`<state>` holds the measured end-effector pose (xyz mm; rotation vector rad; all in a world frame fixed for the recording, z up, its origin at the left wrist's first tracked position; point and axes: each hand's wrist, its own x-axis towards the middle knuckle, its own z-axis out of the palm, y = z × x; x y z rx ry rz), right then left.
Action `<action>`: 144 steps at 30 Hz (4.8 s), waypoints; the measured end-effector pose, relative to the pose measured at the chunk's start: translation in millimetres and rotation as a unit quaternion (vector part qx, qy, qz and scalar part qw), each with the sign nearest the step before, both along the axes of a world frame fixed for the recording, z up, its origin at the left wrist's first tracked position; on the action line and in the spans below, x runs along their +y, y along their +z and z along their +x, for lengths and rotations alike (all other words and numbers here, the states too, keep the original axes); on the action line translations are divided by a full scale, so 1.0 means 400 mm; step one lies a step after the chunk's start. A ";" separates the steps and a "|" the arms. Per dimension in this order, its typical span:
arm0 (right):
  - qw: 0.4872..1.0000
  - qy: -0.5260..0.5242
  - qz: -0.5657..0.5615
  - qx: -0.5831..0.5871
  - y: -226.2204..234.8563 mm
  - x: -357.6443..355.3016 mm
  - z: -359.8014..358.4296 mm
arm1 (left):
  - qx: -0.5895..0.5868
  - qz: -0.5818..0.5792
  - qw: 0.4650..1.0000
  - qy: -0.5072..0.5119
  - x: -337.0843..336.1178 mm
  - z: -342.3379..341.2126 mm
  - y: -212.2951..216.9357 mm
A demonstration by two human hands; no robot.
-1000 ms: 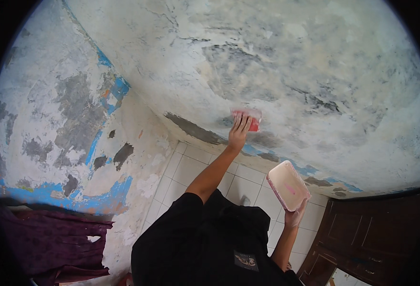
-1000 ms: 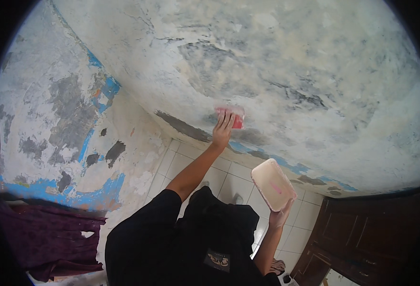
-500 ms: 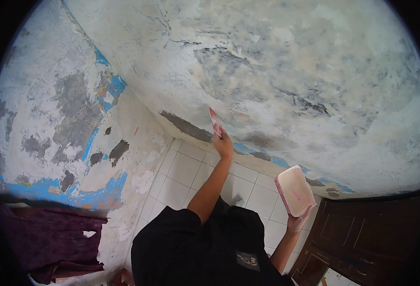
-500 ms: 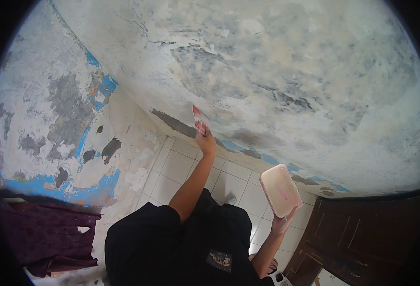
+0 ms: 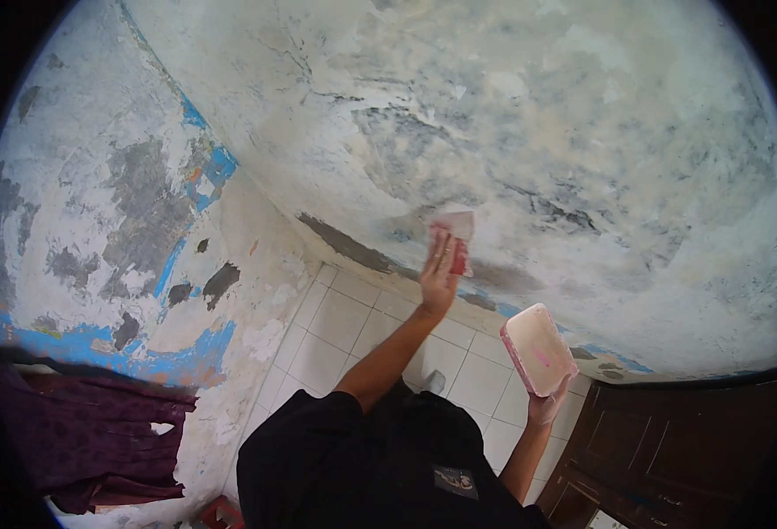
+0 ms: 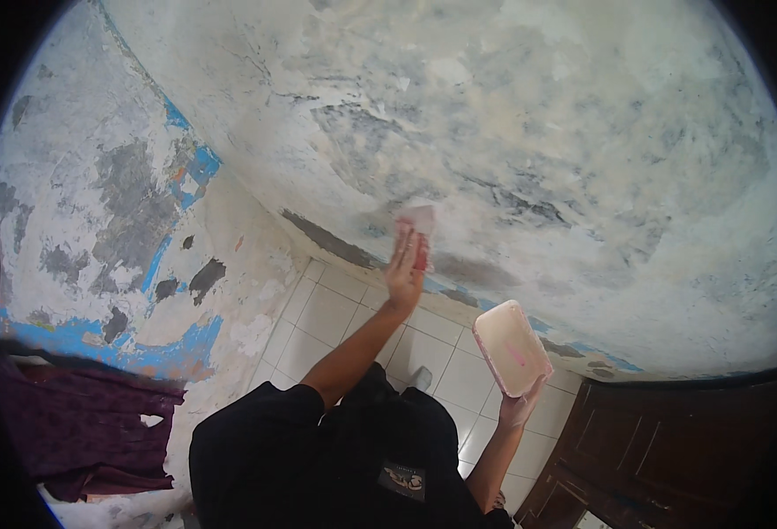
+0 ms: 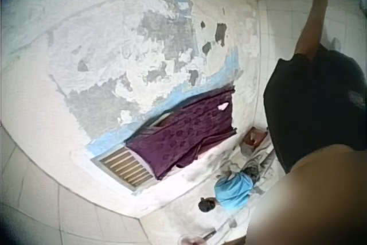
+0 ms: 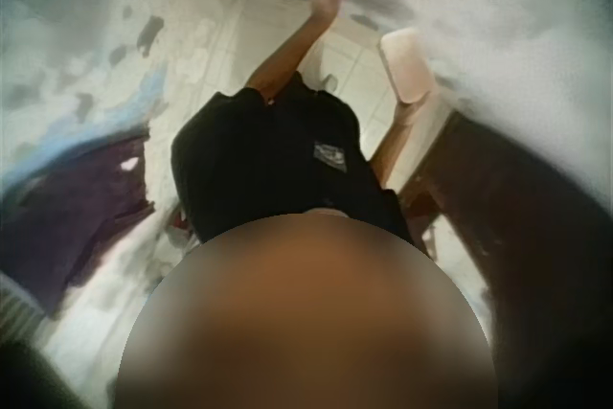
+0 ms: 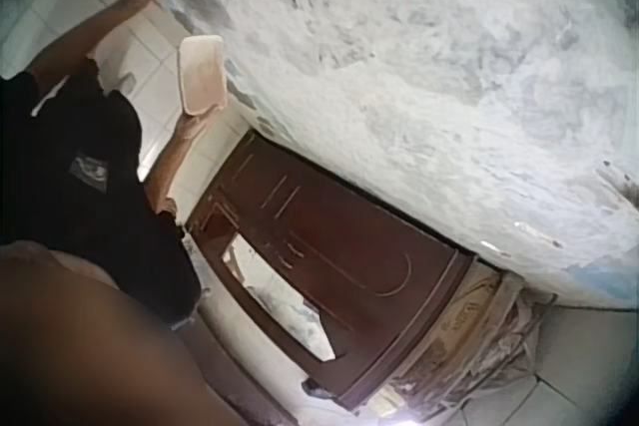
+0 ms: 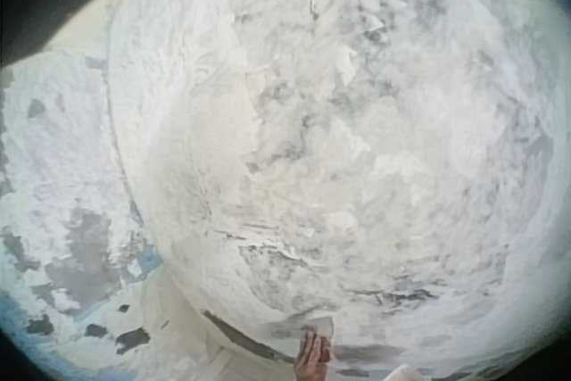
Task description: The person applies putty to a ceiling to repair peeling paint. The putty is applied using a scraper.
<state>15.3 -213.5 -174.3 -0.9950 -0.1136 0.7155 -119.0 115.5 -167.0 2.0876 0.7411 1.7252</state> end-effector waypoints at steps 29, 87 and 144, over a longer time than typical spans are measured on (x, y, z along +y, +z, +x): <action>0.991 0.130 -0.026 -0.026 -0.014 0.214 -0.117 | -0.056 -0.577 0.780 -0.237 -0.106 -0.331 0.105; 0.993 0.122 0.005 -0.004 0.125 0.552 -0.354 | 0.488 -0.020 0.803 -0.341 0.109 -0.381 0.310; 0.999 0.051 -0.015 -0.002 -0.037 0.511 -0.298 | 0.311 0.073 0.913 -0.254 0.165 -0.423 0.100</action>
